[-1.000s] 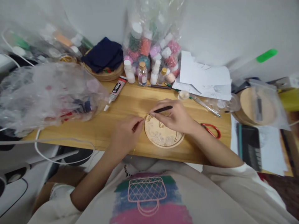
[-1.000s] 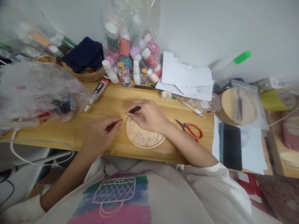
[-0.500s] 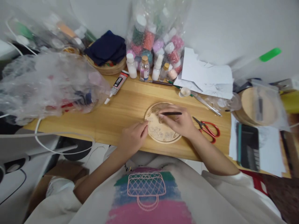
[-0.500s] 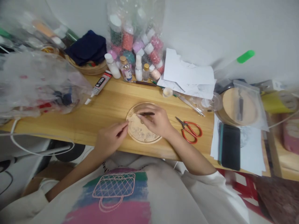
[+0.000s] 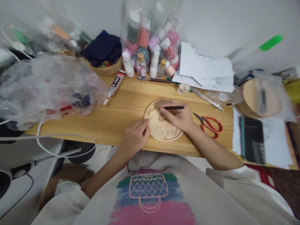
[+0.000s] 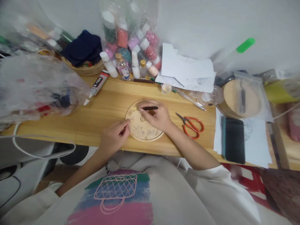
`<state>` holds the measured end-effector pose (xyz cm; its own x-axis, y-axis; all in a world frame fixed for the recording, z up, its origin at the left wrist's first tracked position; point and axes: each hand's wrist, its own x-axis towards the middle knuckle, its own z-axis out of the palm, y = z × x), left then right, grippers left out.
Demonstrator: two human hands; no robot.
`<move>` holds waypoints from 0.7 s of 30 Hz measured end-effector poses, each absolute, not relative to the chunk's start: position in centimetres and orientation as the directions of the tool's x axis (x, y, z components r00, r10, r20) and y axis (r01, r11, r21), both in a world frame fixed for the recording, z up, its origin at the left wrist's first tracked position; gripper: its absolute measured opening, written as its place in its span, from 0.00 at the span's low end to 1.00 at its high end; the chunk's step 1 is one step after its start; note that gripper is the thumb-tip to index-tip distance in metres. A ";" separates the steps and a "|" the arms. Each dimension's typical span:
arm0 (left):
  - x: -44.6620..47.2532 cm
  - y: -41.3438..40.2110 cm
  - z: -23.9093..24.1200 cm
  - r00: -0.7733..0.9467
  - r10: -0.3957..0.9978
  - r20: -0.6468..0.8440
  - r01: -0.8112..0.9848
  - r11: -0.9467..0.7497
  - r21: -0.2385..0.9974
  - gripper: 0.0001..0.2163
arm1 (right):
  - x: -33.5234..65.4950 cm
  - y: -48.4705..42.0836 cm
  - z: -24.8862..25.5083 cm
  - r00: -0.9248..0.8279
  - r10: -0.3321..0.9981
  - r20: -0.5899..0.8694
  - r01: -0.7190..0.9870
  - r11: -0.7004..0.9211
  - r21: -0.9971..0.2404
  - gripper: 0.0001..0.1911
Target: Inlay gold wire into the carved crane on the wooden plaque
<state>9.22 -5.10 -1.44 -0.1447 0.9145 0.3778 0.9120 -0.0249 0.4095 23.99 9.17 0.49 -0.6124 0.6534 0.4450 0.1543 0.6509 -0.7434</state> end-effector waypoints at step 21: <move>9.6 -5.5 -0.9 -0.096 0.914 0.394 0.953 -0.029 0.301 0.15 | 23.9 8.9 0.6 -0.603 0.639 0.477 0.159 0.682 -0.713 0.03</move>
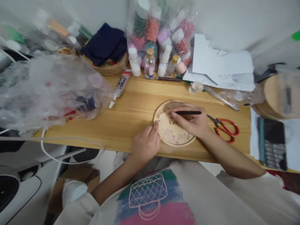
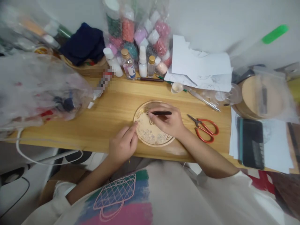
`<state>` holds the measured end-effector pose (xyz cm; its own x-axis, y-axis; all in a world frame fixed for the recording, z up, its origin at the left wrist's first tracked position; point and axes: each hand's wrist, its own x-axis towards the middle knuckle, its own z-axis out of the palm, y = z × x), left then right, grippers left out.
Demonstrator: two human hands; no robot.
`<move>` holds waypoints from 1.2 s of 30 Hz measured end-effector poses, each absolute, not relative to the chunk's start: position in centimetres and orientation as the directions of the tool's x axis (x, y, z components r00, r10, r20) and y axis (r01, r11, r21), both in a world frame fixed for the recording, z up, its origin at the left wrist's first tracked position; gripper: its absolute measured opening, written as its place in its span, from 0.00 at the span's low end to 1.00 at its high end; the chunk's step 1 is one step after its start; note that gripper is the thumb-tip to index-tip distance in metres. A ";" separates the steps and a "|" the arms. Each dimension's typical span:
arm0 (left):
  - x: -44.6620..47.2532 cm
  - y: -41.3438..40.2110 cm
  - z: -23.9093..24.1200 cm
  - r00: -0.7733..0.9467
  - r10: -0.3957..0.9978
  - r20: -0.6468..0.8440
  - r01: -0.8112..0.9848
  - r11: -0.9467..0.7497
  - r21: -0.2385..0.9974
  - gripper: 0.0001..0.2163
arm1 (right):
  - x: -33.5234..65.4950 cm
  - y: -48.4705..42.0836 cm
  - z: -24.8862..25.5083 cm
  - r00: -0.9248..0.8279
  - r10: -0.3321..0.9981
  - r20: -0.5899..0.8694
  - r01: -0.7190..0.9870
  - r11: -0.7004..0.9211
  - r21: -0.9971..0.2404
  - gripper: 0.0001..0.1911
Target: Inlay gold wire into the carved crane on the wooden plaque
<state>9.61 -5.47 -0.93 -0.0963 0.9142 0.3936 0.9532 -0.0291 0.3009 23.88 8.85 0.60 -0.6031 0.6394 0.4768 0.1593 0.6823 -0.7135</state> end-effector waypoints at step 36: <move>9.9 -5.3 -0.9 -0.044 0.908 0.417 0.991 -0.014 0.135 0.14 | 23.4 7.7 1.0 -0.779 0.580 0.237 0.138 0.528 -0.838 0.07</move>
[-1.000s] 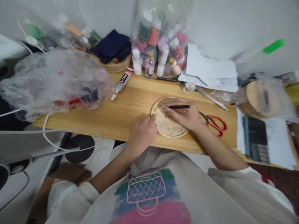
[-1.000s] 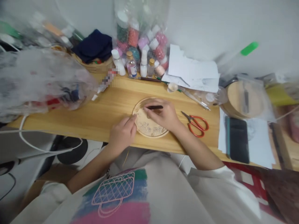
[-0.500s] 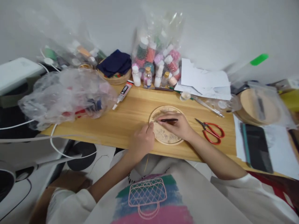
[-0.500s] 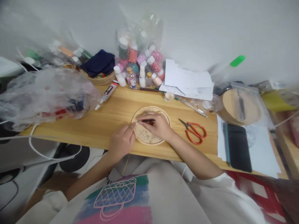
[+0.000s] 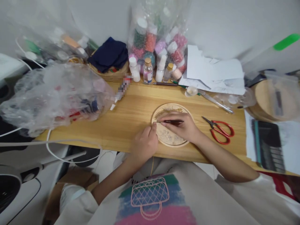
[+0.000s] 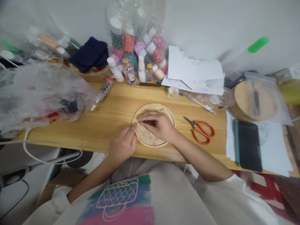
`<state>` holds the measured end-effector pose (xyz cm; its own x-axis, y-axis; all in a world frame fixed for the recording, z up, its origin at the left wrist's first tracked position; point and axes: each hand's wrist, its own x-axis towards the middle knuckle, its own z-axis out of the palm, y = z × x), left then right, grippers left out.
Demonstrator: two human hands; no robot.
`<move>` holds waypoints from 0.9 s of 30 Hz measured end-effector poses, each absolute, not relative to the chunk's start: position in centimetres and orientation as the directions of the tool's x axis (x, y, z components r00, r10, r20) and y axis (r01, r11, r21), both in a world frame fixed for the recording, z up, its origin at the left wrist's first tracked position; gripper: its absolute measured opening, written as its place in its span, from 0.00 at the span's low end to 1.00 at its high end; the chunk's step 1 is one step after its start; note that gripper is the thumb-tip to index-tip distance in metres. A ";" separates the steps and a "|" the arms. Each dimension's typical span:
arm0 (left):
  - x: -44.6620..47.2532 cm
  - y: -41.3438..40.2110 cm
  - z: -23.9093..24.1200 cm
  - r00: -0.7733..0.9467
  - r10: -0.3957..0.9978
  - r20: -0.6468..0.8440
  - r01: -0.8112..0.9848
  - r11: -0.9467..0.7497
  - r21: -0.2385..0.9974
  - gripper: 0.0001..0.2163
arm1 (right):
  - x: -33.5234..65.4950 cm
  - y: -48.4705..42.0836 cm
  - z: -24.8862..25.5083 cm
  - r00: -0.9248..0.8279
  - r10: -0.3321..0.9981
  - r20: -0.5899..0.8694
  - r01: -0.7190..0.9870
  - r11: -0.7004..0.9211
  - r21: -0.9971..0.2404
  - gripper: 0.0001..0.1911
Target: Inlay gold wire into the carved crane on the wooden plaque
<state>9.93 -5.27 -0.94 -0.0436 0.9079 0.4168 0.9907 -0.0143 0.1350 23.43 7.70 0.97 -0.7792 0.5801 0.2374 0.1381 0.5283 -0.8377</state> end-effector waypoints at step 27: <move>9.6 -5.5 -1.4 -0.024 0.908 0.417 0.990 -0.035 0.133 0.14 | 23.8 8.9 1.7 -0.853 0.423 0.307 0.063 0.665 -0.744 0.07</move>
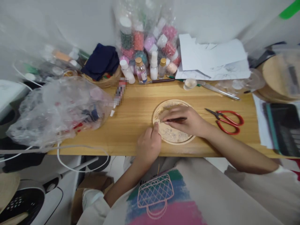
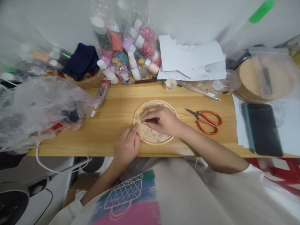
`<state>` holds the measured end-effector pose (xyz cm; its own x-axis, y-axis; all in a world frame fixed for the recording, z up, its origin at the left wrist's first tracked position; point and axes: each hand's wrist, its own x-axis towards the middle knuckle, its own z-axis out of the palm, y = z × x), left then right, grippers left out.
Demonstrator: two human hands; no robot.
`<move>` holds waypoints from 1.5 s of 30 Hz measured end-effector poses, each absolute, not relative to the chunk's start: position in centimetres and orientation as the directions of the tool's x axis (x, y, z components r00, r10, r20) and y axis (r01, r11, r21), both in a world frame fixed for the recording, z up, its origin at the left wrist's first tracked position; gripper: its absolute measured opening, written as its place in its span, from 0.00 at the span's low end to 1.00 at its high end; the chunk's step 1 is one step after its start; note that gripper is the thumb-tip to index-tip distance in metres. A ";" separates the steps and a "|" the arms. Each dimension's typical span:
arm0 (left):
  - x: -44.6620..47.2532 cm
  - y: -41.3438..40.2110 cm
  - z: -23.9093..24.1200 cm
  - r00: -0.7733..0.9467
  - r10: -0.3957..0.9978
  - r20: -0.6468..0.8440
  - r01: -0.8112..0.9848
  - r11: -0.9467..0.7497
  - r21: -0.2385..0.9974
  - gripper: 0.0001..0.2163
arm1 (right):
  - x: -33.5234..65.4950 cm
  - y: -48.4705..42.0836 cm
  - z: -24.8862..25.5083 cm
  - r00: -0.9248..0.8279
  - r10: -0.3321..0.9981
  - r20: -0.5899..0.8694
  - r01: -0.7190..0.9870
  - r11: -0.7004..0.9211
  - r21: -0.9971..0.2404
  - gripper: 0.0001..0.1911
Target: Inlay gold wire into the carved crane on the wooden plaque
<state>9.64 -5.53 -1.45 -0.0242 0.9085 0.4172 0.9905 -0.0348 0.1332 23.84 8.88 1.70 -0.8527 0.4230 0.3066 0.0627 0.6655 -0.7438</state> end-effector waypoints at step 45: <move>5.5 -6.1 0.8 0.279 0.926 0.254 0.848 -0.362 0.386 0.13 | 24.1 9.6 0.9 -0.844 0.481 0.237 0.099 0.574 -0.813 0.08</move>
<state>5.49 -6.13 0.82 0.2795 0.9259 0.2542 0.8484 -0.3621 0.3861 24.09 9.57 0.89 -0.8437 0.4814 0.2375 0.0989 0.5742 -0.8127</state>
